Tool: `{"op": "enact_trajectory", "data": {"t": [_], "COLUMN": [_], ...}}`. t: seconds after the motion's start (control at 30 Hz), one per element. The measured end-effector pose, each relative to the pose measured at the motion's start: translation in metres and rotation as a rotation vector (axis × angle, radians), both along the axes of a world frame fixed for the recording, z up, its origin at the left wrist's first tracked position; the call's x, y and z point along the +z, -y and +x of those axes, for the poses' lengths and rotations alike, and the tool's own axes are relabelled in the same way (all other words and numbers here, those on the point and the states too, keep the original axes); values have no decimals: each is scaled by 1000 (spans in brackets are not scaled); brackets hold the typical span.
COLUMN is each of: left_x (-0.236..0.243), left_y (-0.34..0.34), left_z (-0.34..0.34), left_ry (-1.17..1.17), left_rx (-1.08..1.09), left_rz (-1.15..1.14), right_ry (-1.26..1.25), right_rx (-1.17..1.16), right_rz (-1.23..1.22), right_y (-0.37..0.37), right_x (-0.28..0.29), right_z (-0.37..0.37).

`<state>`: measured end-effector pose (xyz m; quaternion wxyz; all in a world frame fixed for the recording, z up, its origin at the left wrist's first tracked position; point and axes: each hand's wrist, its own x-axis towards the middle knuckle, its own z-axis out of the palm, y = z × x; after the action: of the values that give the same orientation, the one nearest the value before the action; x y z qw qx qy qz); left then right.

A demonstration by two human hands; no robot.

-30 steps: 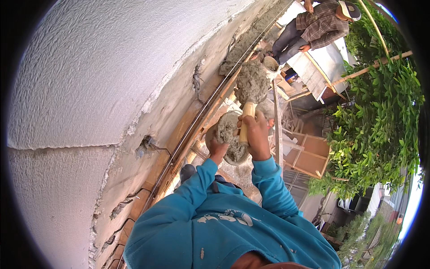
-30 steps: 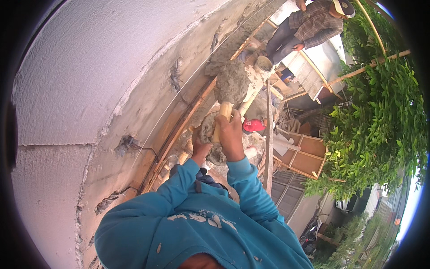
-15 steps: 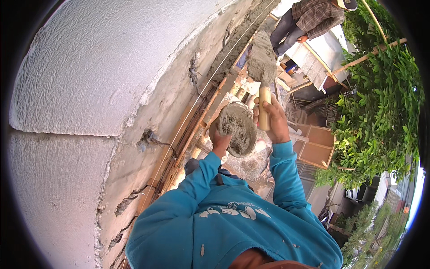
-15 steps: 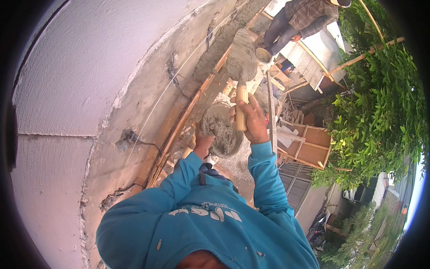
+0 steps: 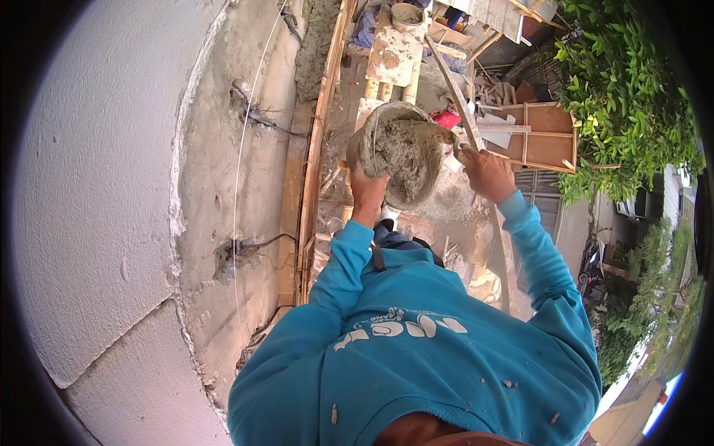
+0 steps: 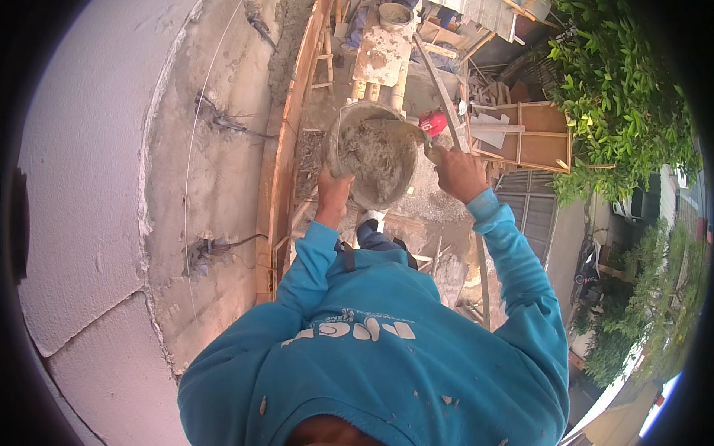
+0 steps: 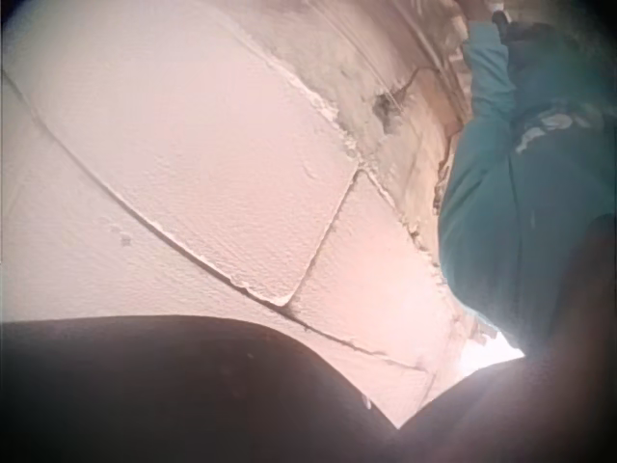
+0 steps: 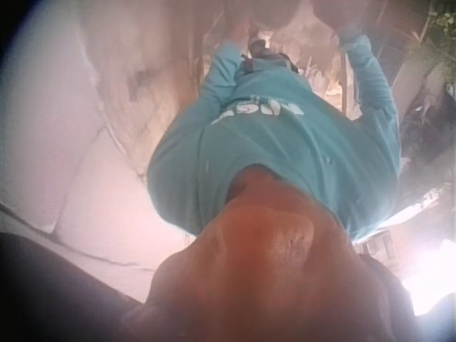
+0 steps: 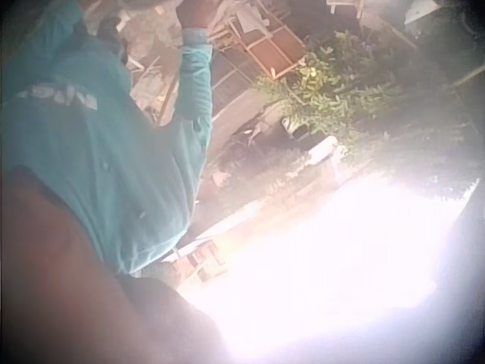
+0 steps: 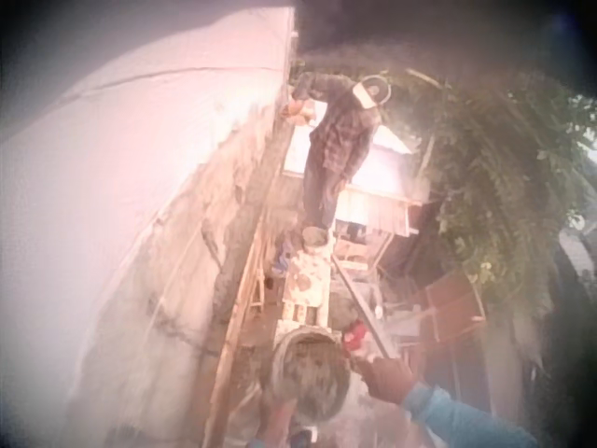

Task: The person scoops wet cement from a bucket using a trowel and applies it to a curved wall surface, smoothing it in place. The worker repeatedly refills the trowel and spreads the material along the wall while standing on bamboo scaffolding.

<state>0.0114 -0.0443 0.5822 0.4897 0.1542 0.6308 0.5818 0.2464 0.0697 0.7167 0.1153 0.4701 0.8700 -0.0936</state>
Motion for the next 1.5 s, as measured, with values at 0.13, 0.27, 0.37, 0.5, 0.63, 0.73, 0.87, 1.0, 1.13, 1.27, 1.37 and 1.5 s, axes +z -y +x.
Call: {"op": "enact_trajectory", "data": {"t": [0.13,0.27,0.37,0.5,0.63,0.73,0.87,1.0,1.13,1.27,1.37,1.5], "left_x": [32,40,28,55,72,95,91,89,59,69,52,-3], "left_y": [-11,-14,-13,-20,-22,-25,-14,-5,-10,-11,-1,1], "left_z": [1,-4,-2,19,29,11,9,18,4,5,-8,-4], "left_ry": [-13,-70,-87,-195,-426,-234,-44,-67,-74,-93,80,157], "left_rx": [-27,-25,-42,-127,-200,-214,-199,-165,-73,-47,45,144], "left_rz": [21,-27,59,134,165,116,63,48,56,46,-58,-19], "right_ry": [-66,-127,-143,-148,-355,-381,-776,-669,-748,-860,-830,-759], "right_rx": [90,101,-10,-165,-206,-309,-195,-276,-411,-452,-519,-543], "right_rz": [-47,-196,-152,-244,-542,-721,-667,-662,-971,-1133,-1126,-1070], "right_y": [17,42,46,35,41,66,102,94,96,99,106,102], "right_x": [-35,9,18,-10,-38,-12,-71,-87,-73,-74,-41,-11], "right_z": [-16,9,26,35,40,33,36,-6,-14,-3,-6,-1]}}
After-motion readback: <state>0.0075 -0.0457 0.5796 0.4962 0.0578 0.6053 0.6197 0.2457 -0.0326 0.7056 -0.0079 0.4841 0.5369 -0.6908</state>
